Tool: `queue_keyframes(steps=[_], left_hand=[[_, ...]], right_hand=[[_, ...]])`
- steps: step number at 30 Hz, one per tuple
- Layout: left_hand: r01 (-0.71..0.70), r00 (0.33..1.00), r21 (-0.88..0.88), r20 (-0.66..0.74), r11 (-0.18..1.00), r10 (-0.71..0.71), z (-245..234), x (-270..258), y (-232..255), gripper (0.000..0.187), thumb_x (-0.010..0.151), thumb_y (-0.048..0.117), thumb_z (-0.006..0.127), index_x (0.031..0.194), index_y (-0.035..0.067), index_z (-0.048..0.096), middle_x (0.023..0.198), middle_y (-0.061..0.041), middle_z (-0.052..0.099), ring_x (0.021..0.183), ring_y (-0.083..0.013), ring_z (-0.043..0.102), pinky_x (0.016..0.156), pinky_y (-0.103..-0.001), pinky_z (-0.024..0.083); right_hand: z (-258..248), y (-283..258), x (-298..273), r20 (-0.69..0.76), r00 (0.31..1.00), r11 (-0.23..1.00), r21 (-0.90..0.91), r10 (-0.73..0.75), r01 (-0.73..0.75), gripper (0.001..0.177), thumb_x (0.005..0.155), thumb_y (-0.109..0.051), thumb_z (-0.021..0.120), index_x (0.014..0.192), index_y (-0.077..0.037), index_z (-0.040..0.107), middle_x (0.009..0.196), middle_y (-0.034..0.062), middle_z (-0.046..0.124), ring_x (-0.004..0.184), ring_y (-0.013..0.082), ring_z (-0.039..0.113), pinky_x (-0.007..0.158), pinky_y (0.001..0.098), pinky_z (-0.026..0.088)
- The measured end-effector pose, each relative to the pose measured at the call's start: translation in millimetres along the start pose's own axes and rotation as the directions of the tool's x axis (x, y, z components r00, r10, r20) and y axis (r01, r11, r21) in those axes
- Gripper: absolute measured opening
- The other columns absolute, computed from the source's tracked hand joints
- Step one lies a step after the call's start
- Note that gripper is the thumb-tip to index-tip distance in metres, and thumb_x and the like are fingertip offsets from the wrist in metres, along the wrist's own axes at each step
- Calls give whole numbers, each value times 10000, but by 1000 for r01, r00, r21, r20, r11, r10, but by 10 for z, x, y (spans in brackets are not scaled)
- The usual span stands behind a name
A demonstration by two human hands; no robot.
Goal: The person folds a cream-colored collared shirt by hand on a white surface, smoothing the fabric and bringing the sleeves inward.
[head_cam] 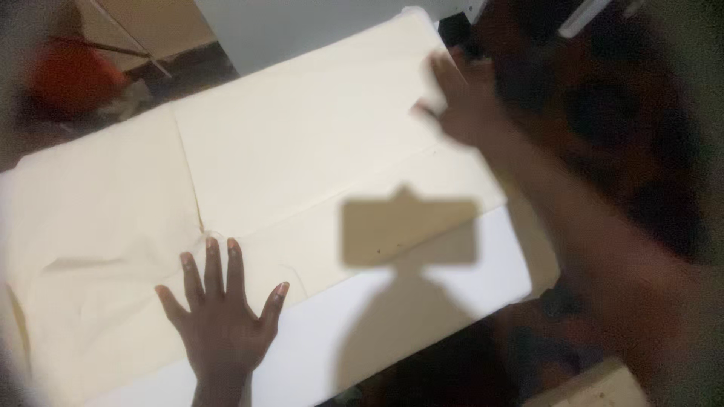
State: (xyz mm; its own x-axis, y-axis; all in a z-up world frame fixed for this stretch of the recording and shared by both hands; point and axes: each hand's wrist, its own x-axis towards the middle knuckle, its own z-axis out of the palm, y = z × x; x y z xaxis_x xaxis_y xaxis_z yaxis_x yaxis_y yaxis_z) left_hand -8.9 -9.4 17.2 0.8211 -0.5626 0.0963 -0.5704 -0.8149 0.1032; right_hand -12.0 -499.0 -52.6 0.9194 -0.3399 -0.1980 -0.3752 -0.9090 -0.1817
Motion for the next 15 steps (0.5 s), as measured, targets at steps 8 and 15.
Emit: queue_keyframes(steps=[8,15], left_hand=[[-13,1000,16,-27,1000,14,10,24,14,879,918,693,438,1562,96,395,1643,-195,349,1539,-458,245,1151,-817,131],[-10,1000,34,-24,999,11,43,10,12,896,868,695,449,1549,116,387,1628,-181,358,1515,-466,278,1134,-814,136]], right_hand=[[44,-756,216,-133,991,1000,12,-21,23,973,1017,-647,489,1627,7,106,1691,237,89,1546,433,146,1253,579,89],[199,-2033,32,37,706,705,-24,-708,709,901,945,-767,412,1606,-169,280,1688,74,192,1557,264,115,1247,585,21]])
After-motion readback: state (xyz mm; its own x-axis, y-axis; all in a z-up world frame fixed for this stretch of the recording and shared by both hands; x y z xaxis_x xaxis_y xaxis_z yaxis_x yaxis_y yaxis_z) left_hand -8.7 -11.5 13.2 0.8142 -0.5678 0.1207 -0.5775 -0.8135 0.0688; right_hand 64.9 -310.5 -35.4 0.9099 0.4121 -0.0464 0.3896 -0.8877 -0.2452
